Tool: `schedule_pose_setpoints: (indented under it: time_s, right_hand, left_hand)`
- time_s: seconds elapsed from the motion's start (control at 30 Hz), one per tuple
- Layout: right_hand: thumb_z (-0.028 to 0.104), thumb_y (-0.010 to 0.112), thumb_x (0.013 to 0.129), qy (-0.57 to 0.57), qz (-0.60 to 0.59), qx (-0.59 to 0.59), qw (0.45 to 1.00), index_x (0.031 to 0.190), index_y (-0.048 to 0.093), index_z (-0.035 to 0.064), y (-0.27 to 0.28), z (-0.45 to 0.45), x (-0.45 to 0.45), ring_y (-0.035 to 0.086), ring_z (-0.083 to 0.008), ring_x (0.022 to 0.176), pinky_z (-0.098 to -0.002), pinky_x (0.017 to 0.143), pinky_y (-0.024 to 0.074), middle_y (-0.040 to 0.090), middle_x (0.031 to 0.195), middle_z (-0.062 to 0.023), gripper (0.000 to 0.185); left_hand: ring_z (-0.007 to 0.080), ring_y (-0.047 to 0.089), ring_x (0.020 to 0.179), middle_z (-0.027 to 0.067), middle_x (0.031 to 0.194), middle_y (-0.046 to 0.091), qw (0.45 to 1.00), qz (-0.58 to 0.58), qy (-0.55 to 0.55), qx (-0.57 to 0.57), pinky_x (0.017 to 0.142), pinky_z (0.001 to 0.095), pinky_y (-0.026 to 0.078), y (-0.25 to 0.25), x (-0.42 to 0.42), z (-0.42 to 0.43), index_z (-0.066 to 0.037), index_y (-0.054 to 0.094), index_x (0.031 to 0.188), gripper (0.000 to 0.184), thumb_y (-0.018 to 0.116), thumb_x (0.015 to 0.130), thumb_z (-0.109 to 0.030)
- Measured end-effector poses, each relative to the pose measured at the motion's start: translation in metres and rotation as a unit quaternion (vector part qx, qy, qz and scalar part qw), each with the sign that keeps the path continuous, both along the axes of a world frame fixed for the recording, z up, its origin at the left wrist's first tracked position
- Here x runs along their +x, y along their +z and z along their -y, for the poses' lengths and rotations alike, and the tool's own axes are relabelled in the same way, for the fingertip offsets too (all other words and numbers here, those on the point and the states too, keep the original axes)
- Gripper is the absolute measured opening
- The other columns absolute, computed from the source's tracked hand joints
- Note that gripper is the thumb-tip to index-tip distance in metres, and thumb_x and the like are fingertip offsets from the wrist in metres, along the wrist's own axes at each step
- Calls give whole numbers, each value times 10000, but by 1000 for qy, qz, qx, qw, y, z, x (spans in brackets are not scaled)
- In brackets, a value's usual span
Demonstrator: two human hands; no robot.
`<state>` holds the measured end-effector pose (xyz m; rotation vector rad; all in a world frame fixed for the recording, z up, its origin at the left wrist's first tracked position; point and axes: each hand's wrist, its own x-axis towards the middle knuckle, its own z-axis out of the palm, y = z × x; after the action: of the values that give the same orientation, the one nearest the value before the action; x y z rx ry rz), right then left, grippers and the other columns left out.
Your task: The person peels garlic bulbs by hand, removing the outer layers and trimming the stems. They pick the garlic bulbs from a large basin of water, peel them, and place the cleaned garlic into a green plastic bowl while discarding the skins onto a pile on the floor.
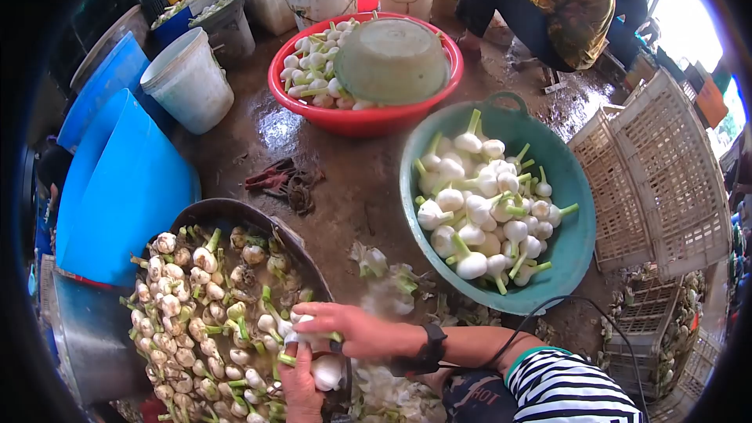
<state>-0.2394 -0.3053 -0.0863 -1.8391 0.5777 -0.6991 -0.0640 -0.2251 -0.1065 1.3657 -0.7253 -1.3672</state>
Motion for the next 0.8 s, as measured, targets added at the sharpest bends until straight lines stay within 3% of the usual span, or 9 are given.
schedule_pose_setpoints:
  time_s: [0.07,0.2,0.4,0.47,0.57,0.63,0.7,0.77,0.8]
  right_hand:
    - [-85,576,619,-6,-45,-136,990,1292,465,53,1,-3,0,333,-391,1297,-443,1035,338,325,1422,-213,696]
    - [-91,568,575,-24,-24,-126,991,1264,474,22,-1,-4,4,355,-408,1275,-454,1025,351,343,1405,-225,705]
    - [-75,581,590,-41,-58,-156,985,1257,476,10,1,-10,10,371,-412,1261,-456,1007,372,362,1391,-226,680]
    - [-63,582,633,-47,-64,-159,984,1248,480,7,2,-10,10,402,-387,1248,-457,998,380,408,1365,-217,627]
    - [-18,574,748,-133,99,275,947,1234,490,9,19,-3,6,486,-330,1188,-437,970,418,496,1292,-191,494]
    - [88,574,833,-150,197,273,930,1217,505,29,0,17,0,537,-272,1139,-405,921,470,561,1203,-165,394]
    - [170,579,851,37,460,479,747,1245,475,52,6,41,-9,553,-299,1115,-410,847,515,544,1210,-157,425]
    - [262,586,846,-88,457,513,722,1258,437,62,4,40,-16,551,-335,1102,-438,787,529,524,1220,-151,481]
    - [275,588,844,-86,458,518,717,1260,428,60,2,39,-16,552,-344,1096,-442,778,529,516,1228,-150,494]
  left_hand:
    - [133,607,746,66,858,636,999,-5,30,41,649,268,510,24,-7,6,40,625,959,166,566,889,-99]
    - [93,560,644,53,755,632,993,-59,103,16,594,229,463,28,-9,9,69,647,845,136,623,846,-65]
    - [110,536,629,56,759,607,988,144,35,33,594,247,468,28,-2,9,81,622,868,131,613,836,-45]
    - [124,543,629,72,780,608,982,140,120,44,591,265,474,25,-9,8,83,603,905,164,619,828,-60]
    - [147,557,664,92,805,603,991,7,127,48,601,283,482,17,-2,11,87,575,942,215,622,824,-86]
    - [163,570,711,90,799,592,992,-4,118,44,630,282,488,13,8,5,82,578,911,193,601,834,-94]
    - [89,570,658,37,745,596,994,72,78,-8,545,220,446,16,15,-2,-1,612,809,120,535,842,-88]
    - [74,561,616,30,726,604,982,-68,170,41,512,202,425,22,16,-5,-1,619,800,116,551,832,-89]
    - [76,559,599,27,708,604,989,-10,130,70,503,201,422,27,22,-9,5,624,793,122,560,825,-94]
